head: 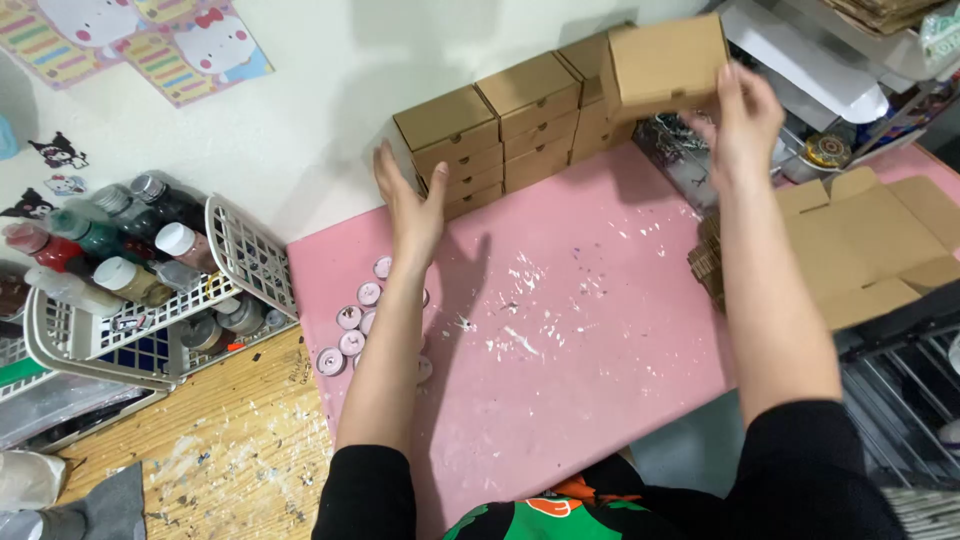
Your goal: The person is packaging small pink wax melts into cardboard boxes, adding shredded paper filler and placing them in plastic bags before sealing the boxes.
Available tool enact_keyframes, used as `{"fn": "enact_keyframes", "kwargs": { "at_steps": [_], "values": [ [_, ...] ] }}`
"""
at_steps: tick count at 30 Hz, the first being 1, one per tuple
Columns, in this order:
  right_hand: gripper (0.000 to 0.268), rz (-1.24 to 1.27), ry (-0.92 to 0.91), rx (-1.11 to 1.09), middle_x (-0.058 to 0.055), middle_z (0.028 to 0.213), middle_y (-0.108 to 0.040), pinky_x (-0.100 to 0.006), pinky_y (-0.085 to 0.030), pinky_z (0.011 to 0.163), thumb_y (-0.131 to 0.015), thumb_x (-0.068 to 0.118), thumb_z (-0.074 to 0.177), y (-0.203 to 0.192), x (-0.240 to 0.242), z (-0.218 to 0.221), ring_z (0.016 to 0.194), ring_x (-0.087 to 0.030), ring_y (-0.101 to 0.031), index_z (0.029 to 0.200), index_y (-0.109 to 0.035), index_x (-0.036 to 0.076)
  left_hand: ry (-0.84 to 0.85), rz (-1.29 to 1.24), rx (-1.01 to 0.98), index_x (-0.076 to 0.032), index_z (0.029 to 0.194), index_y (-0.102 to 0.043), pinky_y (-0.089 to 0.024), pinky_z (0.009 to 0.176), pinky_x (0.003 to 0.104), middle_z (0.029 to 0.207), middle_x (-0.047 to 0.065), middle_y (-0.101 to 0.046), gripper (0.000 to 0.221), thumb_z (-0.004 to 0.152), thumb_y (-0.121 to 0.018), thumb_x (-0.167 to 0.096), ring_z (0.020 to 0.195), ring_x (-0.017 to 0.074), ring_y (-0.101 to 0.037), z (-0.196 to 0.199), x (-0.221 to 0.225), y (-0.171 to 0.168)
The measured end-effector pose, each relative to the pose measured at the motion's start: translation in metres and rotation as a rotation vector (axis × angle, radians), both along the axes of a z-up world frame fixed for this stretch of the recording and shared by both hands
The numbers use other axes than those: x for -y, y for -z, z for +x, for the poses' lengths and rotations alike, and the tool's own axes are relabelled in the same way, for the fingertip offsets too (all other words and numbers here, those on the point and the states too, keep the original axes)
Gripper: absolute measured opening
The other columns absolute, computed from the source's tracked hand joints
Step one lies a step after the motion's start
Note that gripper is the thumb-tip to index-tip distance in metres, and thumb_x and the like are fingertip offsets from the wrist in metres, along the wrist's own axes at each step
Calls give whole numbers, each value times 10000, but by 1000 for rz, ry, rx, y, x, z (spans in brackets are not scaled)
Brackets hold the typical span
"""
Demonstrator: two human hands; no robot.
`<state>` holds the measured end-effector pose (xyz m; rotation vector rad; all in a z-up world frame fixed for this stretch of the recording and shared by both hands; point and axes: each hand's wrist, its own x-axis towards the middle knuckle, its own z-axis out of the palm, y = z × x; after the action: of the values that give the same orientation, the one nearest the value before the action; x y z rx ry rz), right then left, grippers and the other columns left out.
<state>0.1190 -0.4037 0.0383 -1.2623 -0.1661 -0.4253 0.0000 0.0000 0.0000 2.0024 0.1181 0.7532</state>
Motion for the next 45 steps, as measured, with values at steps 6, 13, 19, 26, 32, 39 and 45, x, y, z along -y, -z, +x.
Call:
{"fn": "enact_keyframes", "kwargs": {
  "at_steps": [6,13,19,26,32,39,45],
  "values": [
    [320,-214,125,-15,-119,1100,-746,-384,-654,766,-721,258,1019,-2,-15,119,944,-217,-776,1220,-677,14,7,-102,-37,64,1606,-105,-164,1285,451,1689,283,-138,824,1051,-569,-330,1579,389,-155,41,-5,41],
    [844,-971,299,265,-326,1468,-427,-545,-420,1107,-837,441,975,12,-29,139,1351,-468,-475,1558,-441,-23,50,-153,19,66,1611,-99,-155,1291,434,1697,274,-150,725,1093,-472,-277,1586,380,-168,57,6,65],
    [1001,-1044,217,282,-296,1582,-245,-538,-414,1224,-944,606,904,14,-58,127,1469,-505,-384,1615,-390,170,36,-142,9,68,1611,-76,-139,1286,426,1701,275,-121,711,1103,-434,-278,1587,380,-144,64,4,72],
    [969,-1126,334,243,-323,1649,-55,-606,-330,1194,-842,537,910,24,-56,132,1499,-569,-196,1653,-342,169,-32,-166,96,40,1608,-106,-135,1273,455,1687,288,-135,713,1077,-494,-234,1573,391,-143,55,12,62],
    [713,-1103,270,229,-240,1532,-456,-490,-416,1209,-788,418,972,5,-3,33,1442,-406,-470,1510,-473,71,-70,40,365,-37,1460,-385,-210,1250,496,1497,226,-373,495,1025,-590,-153,1478,374,-282,-4,90,-6],
    [589,-1428,-109,-564,-156,1051,-784,-401,-550,890,-893,444,725,39,106,-93,961,-288,-729,1135,-768,41,758,163,112,-130,1158,-662,-475,1099,433,1239,95,-655,209,967,-581,-110,1237,306,-599,-29,185,25],
    [424,-1215,-35,-554,-119,977,-807,-397,-561,853,-833,407,809,84,147,-127,886,-258,-737,1079,-824,79,963,290,-14,-122,1241,-624,-495,1066,438,1283,116,-635,251,1005,-568,-186,1258,316,-594,-36,260,55]
  ]
}}
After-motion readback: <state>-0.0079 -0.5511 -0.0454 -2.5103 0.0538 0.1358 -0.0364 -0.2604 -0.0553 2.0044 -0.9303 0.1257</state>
